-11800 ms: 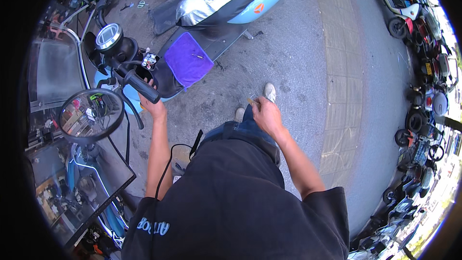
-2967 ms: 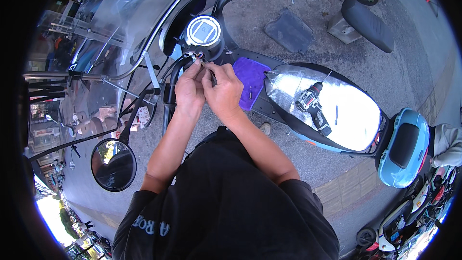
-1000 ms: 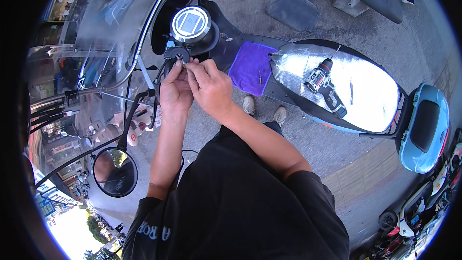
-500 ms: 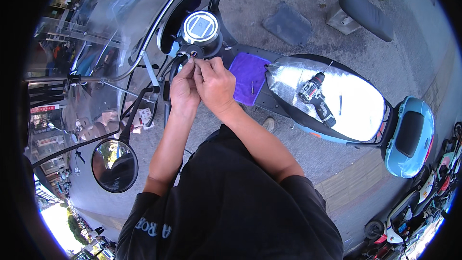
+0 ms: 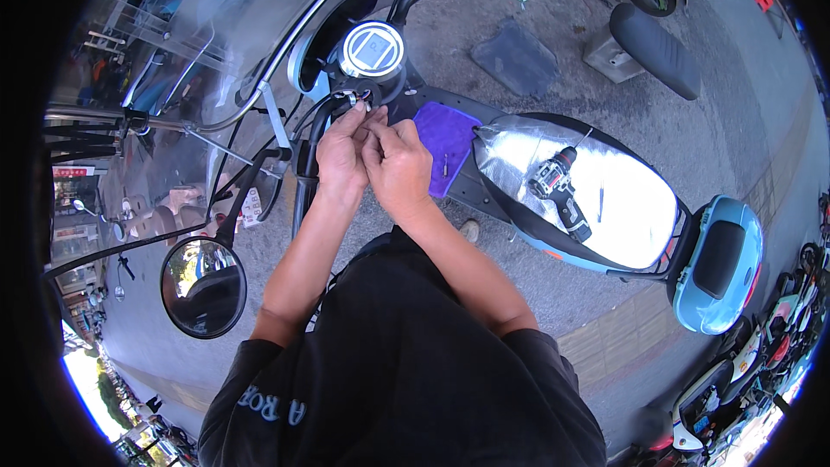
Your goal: The person works on a light blue scooter in a cluttered workshop, then moves outside to adjust the ignition area. They use a small metal tool to manipulate components near the key slot and handlebar, placing parts on a purple cloth on the scooter seat.
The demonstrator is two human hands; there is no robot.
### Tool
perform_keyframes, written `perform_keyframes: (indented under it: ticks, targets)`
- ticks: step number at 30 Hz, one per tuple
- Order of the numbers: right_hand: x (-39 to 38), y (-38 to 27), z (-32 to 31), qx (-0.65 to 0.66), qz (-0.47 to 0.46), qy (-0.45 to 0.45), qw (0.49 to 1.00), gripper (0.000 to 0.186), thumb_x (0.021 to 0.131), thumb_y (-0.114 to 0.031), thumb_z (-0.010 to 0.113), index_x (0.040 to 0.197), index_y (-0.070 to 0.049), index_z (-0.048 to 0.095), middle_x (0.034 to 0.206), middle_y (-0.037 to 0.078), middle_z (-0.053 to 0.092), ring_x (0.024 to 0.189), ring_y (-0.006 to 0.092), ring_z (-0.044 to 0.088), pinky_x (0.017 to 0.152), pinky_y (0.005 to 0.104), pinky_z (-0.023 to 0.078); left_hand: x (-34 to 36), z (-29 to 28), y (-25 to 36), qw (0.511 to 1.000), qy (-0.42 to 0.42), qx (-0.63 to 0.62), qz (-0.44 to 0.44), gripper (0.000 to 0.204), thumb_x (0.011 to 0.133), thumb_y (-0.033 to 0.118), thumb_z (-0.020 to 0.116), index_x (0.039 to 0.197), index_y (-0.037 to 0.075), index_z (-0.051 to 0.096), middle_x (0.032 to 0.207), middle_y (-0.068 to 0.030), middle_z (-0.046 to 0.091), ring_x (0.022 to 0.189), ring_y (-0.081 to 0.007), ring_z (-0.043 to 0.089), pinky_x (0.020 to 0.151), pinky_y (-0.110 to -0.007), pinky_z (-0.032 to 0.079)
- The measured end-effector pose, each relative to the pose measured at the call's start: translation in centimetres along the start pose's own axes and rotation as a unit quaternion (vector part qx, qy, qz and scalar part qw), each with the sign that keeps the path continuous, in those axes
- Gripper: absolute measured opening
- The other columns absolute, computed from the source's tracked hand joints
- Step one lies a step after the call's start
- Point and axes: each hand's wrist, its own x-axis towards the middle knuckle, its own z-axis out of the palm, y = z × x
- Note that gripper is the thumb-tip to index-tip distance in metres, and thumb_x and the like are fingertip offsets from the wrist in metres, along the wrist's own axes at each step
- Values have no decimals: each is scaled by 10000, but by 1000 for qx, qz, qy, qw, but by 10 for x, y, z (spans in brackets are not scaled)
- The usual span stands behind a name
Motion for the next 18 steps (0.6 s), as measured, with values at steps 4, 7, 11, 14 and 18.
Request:
perform_keyframes:
  ticks: [4,7,11,14,18]
  targets:
    - [4,4,-6,-7,-2,82,997,248,831,-68,776,1077,-61,805,872,116,671,724,260,671,650,369,554,-7,5,-2,1000,27,3,-13,148,1056,111,616,1101,-17,673,1069,-136,727,1004,-245,718,942,-367,586]
    - [10,4,-4,-28,-38,56,997,247,832,-68,774,1077,-73,806,869,102,671,702,246,672,623,359,550,-6,3,-1,999,25,-14,-22,154,1062,119,606,1107,-12,674,1063,-131,730,1005,-228,719,932,-351,584]
    - [12,4,-1,-52,-61,69,994,262,809,-88,792,1071,-103,810,861,85,666,683,231,674,586,358,540,-2,-2,-3,999,31,-15,-16,170,1071,129,594,1108,-15,676,1059,-136,735,994,-223,724,910,-344,587]
    - [11,5,2,-65,-62,69,994,248,800,-98,801,1048,-115,812,850,71,663,663,229,670,571,356,536,0,-6,-4,1000,11,-20,-20,179,1070,138,600,1108,-19,676,1051,-139,739,985,-228,727,907,-349,590]
    - [13,8,8,-83,-81,97,988,209,800,-112,801,1009,-110,794,834,45,632,633,239,669,549,360,533,4,-9,-7,1000,-9,-24,-15,184,1070,143,603,1087,-19,687,1039,-133,738,959,-221,723,881,-333,587]
